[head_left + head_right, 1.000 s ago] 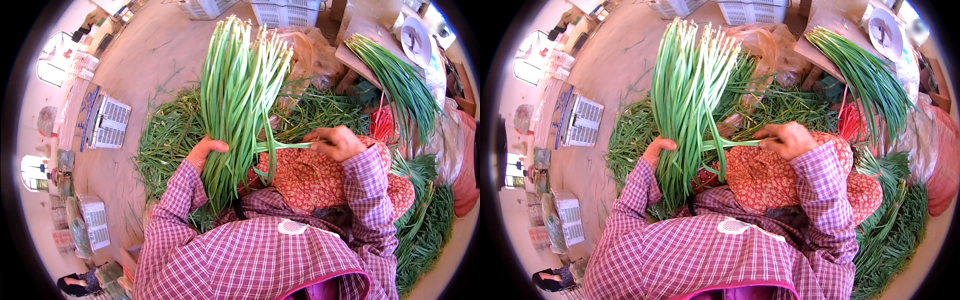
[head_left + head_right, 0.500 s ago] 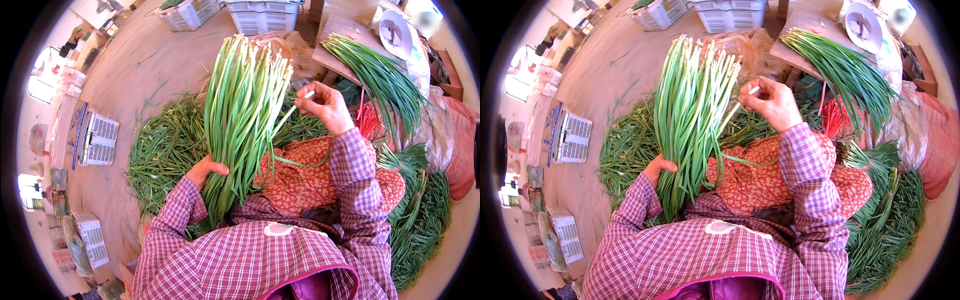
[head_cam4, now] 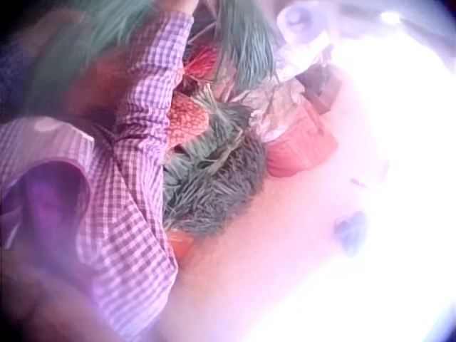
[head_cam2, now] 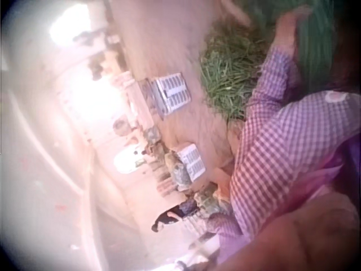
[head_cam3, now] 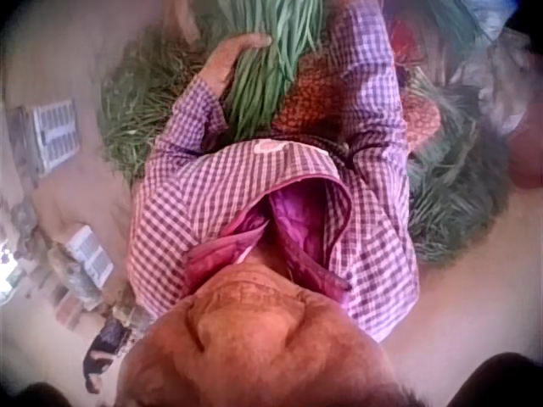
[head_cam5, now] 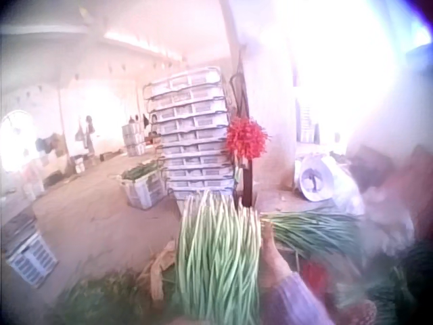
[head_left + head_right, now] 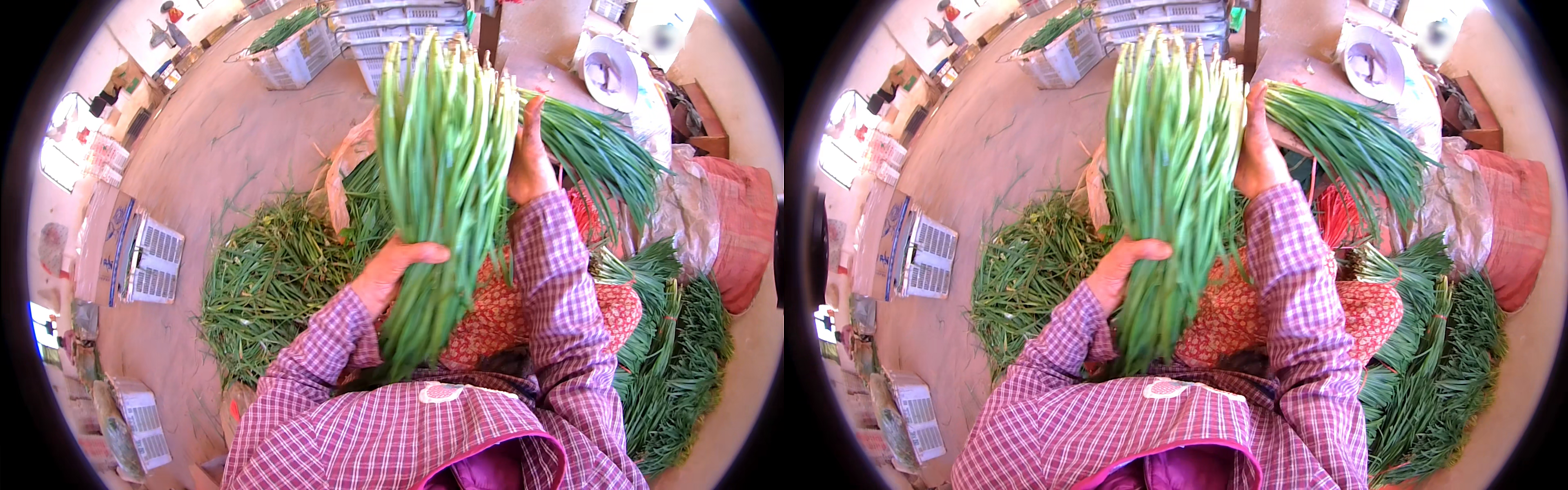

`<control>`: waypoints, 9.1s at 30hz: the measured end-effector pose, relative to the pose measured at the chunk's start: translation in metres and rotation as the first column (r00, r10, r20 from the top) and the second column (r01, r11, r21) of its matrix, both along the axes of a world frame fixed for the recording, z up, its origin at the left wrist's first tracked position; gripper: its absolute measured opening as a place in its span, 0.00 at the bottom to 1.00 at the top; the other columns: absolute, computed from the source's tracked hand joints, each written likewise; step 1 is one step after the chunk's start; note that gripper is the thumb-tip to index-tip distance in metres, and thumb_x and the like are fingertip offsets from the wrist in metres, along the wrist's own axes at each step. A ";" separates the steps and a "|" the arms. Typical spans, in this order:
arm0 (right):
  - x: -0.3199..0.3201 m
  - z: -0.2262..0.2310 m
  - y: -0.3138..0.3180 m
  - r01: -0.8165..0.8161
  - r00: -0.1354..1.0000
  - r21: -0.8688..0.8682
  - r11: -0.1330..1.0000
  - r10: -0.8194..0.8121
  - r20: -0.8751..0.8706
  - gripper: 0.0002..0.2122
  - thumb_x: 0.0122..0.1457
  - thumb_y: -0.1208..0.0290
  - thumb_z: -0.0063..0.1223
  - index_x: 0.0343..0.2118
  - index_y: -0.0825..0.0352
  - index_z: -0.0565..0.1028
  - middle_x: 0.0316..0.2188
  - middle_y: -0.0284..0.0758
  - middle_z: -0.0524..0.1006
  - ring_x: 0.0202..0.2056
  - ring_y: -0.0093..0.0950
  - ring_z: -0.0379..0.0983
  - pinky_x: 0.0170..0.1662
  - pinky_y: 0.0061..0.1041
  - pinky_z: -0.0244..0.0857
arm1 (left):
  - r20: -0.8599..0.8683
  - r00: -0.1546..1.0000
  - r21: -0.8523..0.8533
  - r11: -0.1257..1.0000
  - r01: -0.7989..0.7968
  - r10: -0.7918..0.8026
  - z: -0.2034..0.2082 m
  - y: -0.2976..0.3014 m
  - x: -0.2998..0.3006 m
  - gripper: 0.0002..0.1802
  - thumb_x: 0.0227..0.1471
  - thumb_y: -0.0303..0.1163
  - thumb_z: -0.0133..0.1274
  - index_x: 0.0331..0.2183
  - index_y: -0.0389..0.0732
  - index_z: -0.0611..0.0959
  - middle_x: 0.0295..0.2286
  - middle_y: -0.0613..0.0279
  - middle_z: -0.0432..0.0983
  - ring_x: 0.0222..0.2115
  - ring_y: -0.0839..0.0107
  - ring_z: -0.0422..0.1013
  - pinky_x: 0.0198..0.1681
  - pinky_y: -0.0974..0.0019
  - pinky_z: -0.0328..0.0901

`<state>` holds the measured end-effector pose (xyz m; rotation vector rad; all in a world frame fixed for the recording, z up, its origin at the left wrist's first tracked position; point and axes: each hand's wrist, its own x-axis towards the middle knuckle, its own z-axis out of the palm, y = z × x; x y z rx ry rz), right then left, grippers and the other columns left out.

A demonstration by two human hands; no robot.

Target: The person bundles green onions by hand, securing them with a red tie and picking through a pile to remove damaged pieces.

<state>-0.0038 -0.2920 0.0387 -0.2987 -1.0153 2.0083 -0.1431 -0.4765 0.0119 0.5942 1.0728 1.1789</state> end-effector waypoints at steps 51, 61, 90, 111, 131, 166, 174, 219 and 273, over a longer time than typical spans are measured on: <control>0.048 0.076 -0.033 0.279 0.839 0.765 0.580 -0.535 0.100 0.31 0.51 0.61 0.67 0.52 0.74 0.67 0.45 0.42 0.77 0.47 0.28 0.73 0.52 0.28 0.66 | 0.048 0.999 0.557 0.829 -0.043 0.020 0.124 0.100 0.032 0.20 0.52 0.27 0.60 0.47 0.37 0.76 0.40 0.58 0.78 0.39 0.69 0.76 0.43 0.65 0.74; 0.038 0.096 -0.036 0.184 0.954 0.595 0.782 -0.288 0.082 0.21 0.55 0.69 0.62 0.49 0.73 0.72 0.40 0.34 0.79 0.40 0.21 0.74 0.46 0.23 0.68 | 0.079 0.995 0.537 0.838 -0.100 0.069 0.136 0.088 0.013 0.17 0.48 0.23 0.62 0.42 0.34 0.79 0.36 0.59 0.80 0.34 0.70 0.78 0.37 0.67 0.75; -0.041 0.131 -0.057 0.150 0.884 0.845 0.513 -0.453 0.118 0.17 0.51 0.63 0.66 0.39 0.69 0.76 0.27 0.35 0.80 0.24 0.20 0.75 0.29 0.23 0.72 | -0.275 0.930 0.761 0.646 0.057 0.242 0.179 0.046 -0.131 0.11 0.56 0.32 0.56 0.39 0.39 0.73 0.29 0.61 0.73 0.30 0.68 0.75 0.30 0.67 0.74; -0.015 0.085 0.002 0.191 0.672 0.936 0.296 -0.734 0.096 0.19 0.51 0.57 0.65 0.39 0.68 0.79 0.29 0.40 0.81 0.30 0.28 0.79 0.37 0.29 0.73 | -0.134 0.987 0.866 0.473 0.162 -0.093 0.168 0.040 -0.172 0.13 0.51 0.34 0.62 0.31 0.42 0.73 0.21 0.67 0.70 0.22 0.74 0.70 0.29 0.69 0.72; -0.064 0.120 -0.070 -0.094 0.993 0.668 0.738 0.025 0.112 0.20 0.55 0.61 0.63 0.46 0.68 0.72 0.36 0.30 0.78 0.30 0.17 0.74 0.35 0.19 0.70 | 0.076 0.994 0.729 0.676 -0.109 0.079 0.136 0.043 -0.093 0.21 0.51 0.38 0.60 0.45 0.38 0.75 0.40 0.60 0.76 0.38 0.71 0.75 0.45 0.67 0.72; -0.039 0.046 -0.033 0.292 0.815 0.915 0.280 -0.573 -0.085 0.22 0.58 0.56 0.55 0.49 0.67 0.72 0.40 0.44 0.77 0.39 0.40 0.76 0.45 0.38 0.68 | -0.098 0.948 0.622 0.762 -0.178 0.302 0.151 0.098 -0.155 0.23 0.43 0.20 0.61 0.44 0.36 0.75 0.27 0.58 0.77 0.26 0.66 0.76 0.30 0.66 0.74; 0.012 -0.010 -0.038 -0.397 0.297 0.872 0.287 -0.858 0.418 0.09 0.58 0.62 0.55 0.36 0.61 0.79 0.32 0.40 0.77 0.34 0.40 0.77 0.37 0.39 0.70 | 0.011 0.872 0.653 0.657 -0.377 0.490 0.174 0.120 -0.223 0.14 0.43 0.19 0.61 0.35 0.36 0.78 0.23 0.57 0.76 0.21 0.66 0.75 0.23 0.66 0.73; -0.042 0.042 -0.038 -0.295 0.849 0.575 0.763 -0.067 0.524 0.09 0.60 0.61 0.55 0.32 0.62 0.76 0.23 0.21 0.74 0.25 0.11 0.68 0.26 0.14 0.59 | -0.408 0.644 0.719 0.662 -0.211 0.647 0.138 0.122 -0.088 0.14 0.42 0.21 0.65 0.35 0.34 0.81 0.25 0.62 0.78 0.22 0.70 0.73 0.24 0.69 0.70; -0.052 0.031 -0.052 -0.105 0.842 0.712 0.695 -0.319 0.435 0.11 0.55 0.67 0.50 0.29 0.72 0.76 0.23 0.36 0.79 0.25 0.24 0.76 0.32 0.25 0.70 | -0.466 0.594 0.788 0.613 -0.060 0.656 0.102 0.129 -0.085 0.20 0.38 0.23 0.70 0.37 0.38 0.81 0.32 0.66 0.79 0.32 0.77 0.74 0.36 0.71 0.71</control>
